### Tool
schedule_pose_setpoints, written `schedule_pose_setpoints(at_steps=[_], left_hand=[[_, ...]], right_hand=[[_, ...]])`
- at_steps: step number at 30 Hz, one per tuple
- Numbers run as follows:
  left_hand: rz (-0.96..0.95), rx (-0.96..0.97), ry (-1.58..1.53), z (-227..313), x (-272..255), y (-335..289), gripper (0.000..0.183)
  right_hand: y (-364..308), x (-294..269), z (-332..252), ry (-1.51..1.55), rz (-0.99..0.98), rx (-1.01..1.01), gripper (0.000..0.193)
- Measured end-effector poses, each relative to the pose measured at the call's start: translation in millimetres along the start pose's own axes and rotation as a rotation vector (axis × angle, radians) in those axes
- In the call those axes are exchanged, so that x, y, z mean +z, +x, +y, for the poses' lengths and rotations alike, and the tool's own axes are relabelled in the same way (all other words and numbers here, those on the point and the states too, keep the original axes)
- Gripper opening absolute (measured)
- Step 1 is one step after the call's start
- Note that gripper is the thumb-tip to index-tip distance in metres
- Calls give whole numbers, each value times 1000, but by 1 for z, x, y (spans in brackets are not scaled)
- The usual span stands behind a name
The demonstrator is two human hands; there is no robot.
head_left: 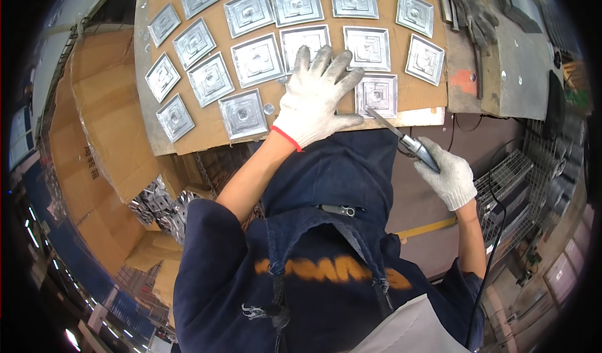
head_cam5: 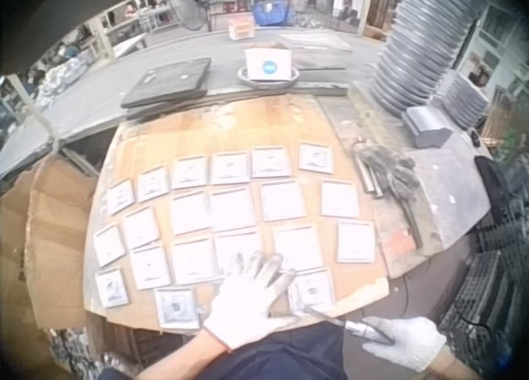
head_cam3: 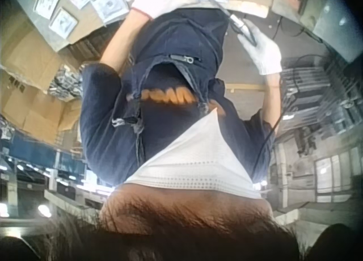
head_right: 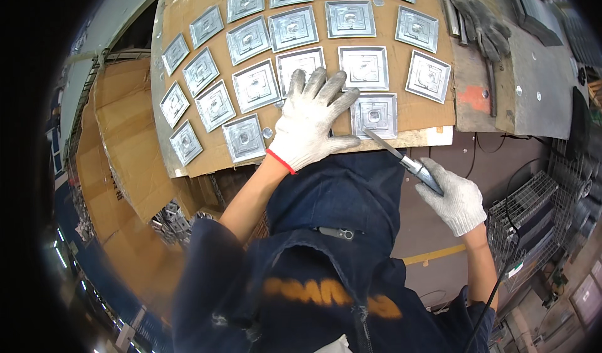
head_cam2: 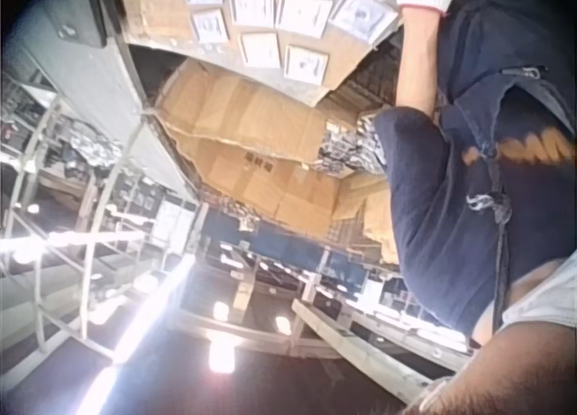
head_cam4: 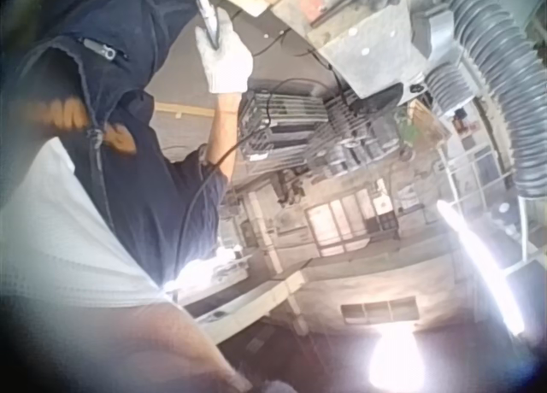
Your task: The recorder uses a hammer and a punch tool to flatten or indent small square metal plates on a workbench.
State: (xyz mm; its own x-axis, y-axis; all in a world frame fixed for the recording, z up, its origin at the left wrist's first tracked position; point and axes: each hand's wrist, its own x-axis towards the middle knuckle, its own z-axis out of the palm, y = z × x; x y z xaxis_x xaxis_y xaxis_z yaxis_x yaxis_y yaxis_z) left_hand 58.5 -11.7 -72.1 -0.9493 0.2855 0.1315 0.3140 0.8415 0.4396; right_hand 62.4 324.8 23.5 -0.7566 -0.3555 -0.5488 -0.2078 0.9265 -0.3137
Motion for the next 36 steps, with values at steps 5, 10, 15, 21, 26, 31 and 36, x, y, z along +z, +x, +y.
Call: schedule_pose_setpoints(at_steps=[5,10,15,21,26,31,36], left_hand=[[7,-17,-33,-1,-9,-3,89],[75,-120,24,-18,-38,-37,91],[24,-279,30,-36,-47,-75,91],[83,-240,-4,-42,-46,-83,92],[97,-230,4,-46,-41,-87,91],[126,-232,-5,-45,-43,-88,85],[124,-230,-20,-46,-42,-87,89]], right_hand=[[6,-3,-7,15,-12,-8,57],[18,-2,-25,66,33,-54,57],[47,-6,-52,-28,-62,-76,60],[58,-5,-61,-117,-32,-155,58],[59,-6,-65,-170,-2,-177,58],[59,-11,-90,-163,-72,-180,58],[64,-9,-96,-208,-58,-219,57]])
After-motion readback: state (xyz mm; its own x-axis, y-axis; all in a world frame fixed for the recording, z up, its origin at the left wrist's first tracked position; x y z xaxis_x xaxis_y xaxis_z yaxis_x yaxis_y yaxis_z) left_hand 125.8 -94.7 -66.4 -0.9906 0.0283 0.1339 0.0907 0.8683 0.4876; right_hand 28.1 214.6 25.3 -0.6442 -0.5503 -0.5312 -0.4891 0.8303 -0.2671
